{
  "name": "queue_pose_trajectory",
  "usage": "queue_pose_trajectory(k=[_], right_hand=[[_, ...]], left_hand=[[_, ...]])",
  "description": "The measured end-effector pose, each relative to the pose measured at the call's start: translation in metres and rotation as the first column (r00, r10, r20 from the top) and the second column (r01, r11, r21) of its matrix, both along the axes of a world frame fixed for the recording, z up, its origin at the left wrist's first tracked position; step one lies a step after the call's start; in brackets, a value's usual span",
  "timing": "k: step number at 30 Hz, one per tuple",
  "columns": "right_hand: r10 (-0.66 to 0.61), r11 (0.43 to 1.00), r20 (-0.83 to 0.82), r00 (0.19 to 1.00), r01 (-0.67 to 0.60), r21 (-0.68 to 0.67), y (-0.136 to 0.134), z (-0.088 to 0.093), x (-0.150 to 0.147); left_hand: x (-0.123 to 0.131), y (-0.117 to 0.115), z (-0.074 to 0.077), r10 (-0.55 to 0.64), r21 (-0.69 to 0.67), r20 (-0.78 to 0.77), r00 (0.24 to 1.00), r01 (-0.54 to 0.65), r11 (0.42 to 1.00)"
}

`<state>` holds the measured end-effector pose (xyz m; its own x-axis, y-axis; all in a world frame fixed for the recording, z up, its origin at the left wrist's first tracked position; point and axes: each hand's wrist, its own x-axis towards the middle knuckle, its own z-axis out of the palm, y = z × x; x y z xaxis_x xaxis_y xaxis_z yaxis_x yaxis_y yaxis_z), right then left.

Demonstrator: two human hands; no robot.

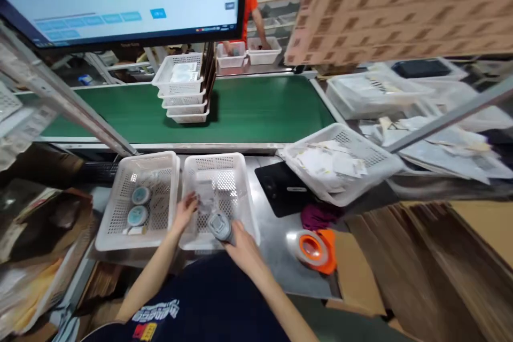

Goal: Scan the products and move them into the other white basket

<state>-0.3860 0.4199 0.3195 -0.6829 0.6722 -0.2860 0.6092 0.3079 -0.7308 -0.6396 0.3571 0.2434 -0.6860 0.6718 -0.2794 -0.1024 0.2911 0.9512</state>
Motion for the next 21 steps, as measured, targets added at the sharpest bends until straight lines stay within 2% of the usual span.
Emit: queue_pose_trajectory(k=[2, 3, 5, 7, 9, 12, 14, 16, 18, 21], right_hand=[[-0.098, 0.994, -0.020, 0.995, 0.096, -0.049, -0.005, -0.026, 0.039], [-0.165, 0.984, -0.004, 0.986, 0.165, -0.073, -0.008, -0.039, 0.059], [-0.282, 0.955, 0.028, 0.959, 0.284, -0.091, -0.013, -0.063, 0.095], [-0.361, 0.926, 0.051, 0.931, 0.365, -0.094, -0.017, -0.077, 0.119], [-0.371, 0.922, 0.061, 0.927, 0.375, -0.091, -0.018, -0.079, 0.126], [-0.276, 0.957, 0.053, 0.960, 0.280, -0.080, -0.010, -0.058, 0.103], [-0.173, 0.980, 0.024, 0.985, 0.174, -0.092, 0.000, -0.034, 0.074], [-0.052, 0.994, 0.002, 0.999, 0.052, -0.099, 0.011, -0.005, 0.041], [0.066, 0.996, 0.020, 0.998, -0.065, -0.061, 0.020, 0.022, 0.007], [0.214, 0.973, 0.123, 0.969, -0.223, 0.065, 0.033, 0.054, -0.036]], left_hand=[[-0.014, -0.010, 0.002, -0.035, 0.000, -0.193, 0.981, 0.036, 0.999], [-0.029, -0.016, 0.004, -0.034, -0.053, -0.334, 0.942, 0.017, 0.998], [-0.071, -0.030, 0.009, -0.021, -0.235, -0.564, 0.826, -0.136, 0.962], [-0.118, -0.042, 0.011, 0.022, -0.393, -0.641, 0.767, -0.353, 0.849], [-0.156, -0.051, 0.006, 0.090, -0.489, -0.626, 0.775, -0.480, 0.729], [-0.183, -0.053, -0.006, 0.154, -0.550, -0.592, 0.791, -0.536, 0.640], [-0.182, -0.047, -0.011, 0.152, -0.531, -0.613, 0.775, -0.547, 0.647], [-0.171, -0.034, -0.011, 0.115, -0.461, -0.670, 0.734, -0.532, 0.710], [-0.152, -0.018, -0.008, 0.055, -0.373, -0.729, 0.682, -0.464, 0.804], [-0.114, 0.010, 0.000, -0.044, -0.246, -0.799, 0.599, -0.260, 0.934]])
